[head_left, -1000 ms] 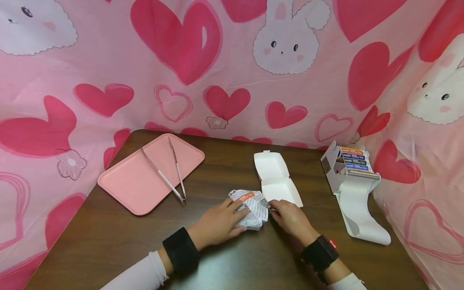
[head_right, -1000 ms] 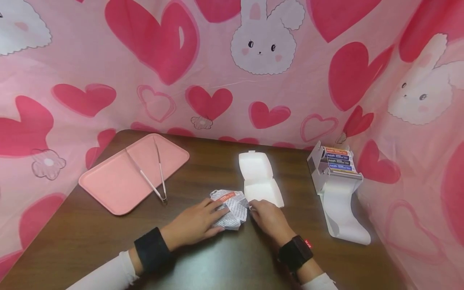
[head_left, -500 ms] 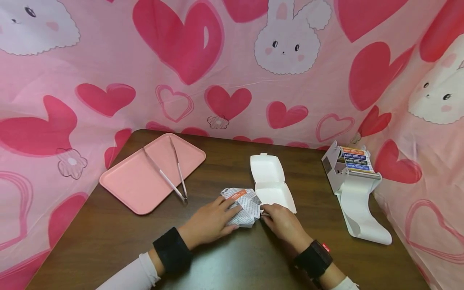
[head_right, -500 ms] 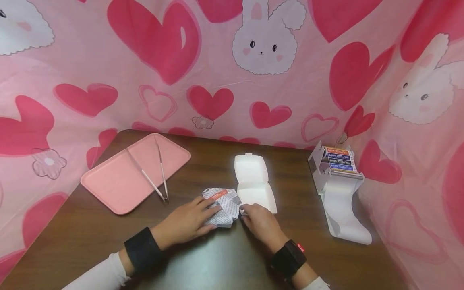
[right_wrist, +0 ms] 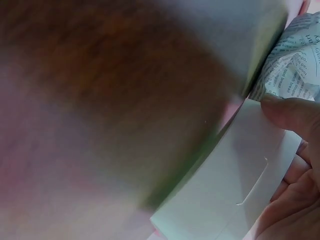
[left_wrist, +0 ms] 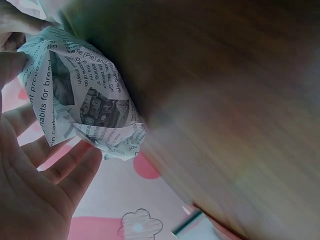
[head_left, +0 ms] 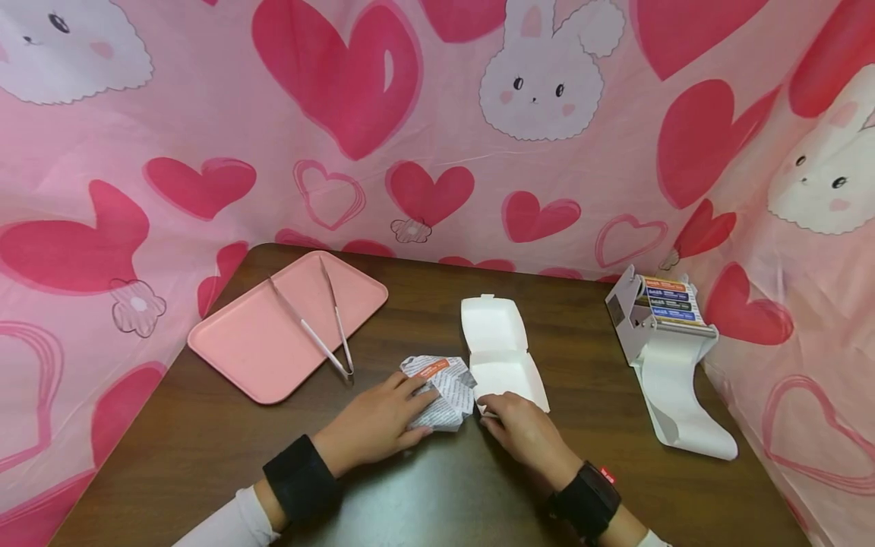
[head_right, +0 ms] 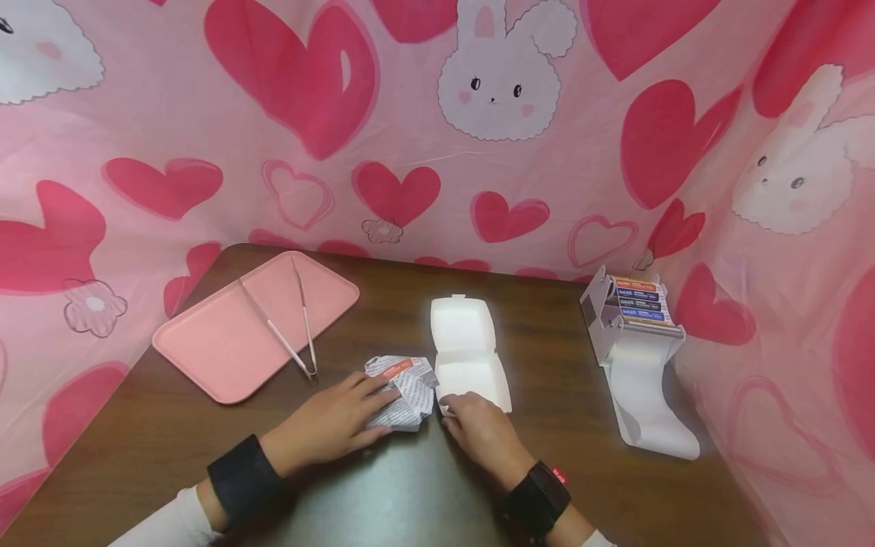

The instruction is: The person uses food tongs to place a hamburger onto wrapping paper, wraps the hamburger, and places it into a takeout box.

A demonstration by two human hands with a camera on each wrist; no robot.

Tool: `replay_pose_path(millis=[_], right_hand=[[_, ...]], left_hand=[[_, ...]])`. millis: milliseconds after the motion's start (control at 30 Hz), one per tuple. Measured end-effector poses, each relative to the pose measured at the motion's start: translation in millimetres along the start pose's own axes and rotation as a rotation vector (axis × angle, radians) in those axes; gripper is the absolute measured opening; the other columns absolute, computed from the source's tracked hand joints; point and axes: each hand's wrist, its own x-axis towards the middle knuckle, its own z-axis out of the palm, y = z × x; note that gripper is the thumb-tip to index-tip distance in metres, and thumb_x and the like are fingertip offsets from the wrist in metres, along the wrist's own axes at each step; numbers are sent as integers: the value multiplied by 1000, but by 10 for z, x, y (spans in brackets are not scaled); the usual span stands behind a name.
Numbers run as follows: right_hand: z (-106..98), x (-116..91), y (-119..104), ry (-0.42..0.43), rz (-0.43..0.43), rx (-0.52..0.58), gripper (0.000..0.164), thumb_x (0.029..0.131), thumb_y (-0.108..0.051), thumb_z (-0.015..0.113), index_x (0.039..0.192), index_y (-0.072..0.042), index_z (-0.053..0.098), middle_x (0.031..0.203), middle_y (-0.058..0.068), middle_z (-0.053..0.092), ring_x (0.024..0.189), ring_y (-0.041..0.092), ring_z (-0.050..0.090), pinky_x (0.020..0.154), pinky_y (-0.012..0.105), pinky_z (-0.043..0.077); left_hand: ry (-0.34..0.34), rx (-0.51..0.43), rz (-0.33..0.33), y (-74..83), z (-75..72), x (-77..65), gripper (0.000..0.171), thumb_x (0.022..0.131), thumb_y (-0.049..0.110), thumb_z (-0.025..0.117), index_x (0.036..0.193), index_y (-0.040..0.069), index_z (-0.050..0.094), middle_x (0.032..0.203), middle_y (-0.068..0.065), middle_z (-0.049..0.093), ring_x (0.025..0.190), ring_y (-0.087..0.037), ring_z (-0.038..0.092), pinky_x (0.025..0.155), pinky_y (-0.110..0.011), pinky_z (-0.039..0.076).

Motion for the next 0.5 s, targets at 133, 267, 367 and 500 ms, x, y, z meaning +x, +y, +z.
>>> replay_pose_path(millis=[133,267,367,500], right_hand=[[-1,0,-45,-4,-6,5,24,83,-10,82,105,-10,73,94,2,74,84,16,68,74,35,56],[9,4,-90,-5,-25,0,24,83,-9,82,105,-9,73,94,2,74,83,15,69,74,34,57],[22,4,-123,1,-52,-16,25,82,-10,83,105,-9,73,92,2,74,81,15,69,72,34,57],[31,-3,-156,3,-66,-30,25,82,-13,84,104,-10,73,89,3,73,79,16,68,70,34,57]], left_hand=[[5,0,-2,-24,-27,-62,54,95,47,65,139,17,60,138,-7,59,124,-29,53,94,-43,53],[14,-4,-1,-36,-53,-117,54,95,47,66,139,17,61,137,-7,59,121,-27,54,94,-42,52],[7,-9,-9,-37,-74,-160,54,94,47,67,139,17,61,138,-7,59,121,-27,54,94,-42,52],[-10,-5,-16,-35,-106,-216,54,94,46,67,139,17,60,139,-7,58,122,-27,54,94,-42,53]])
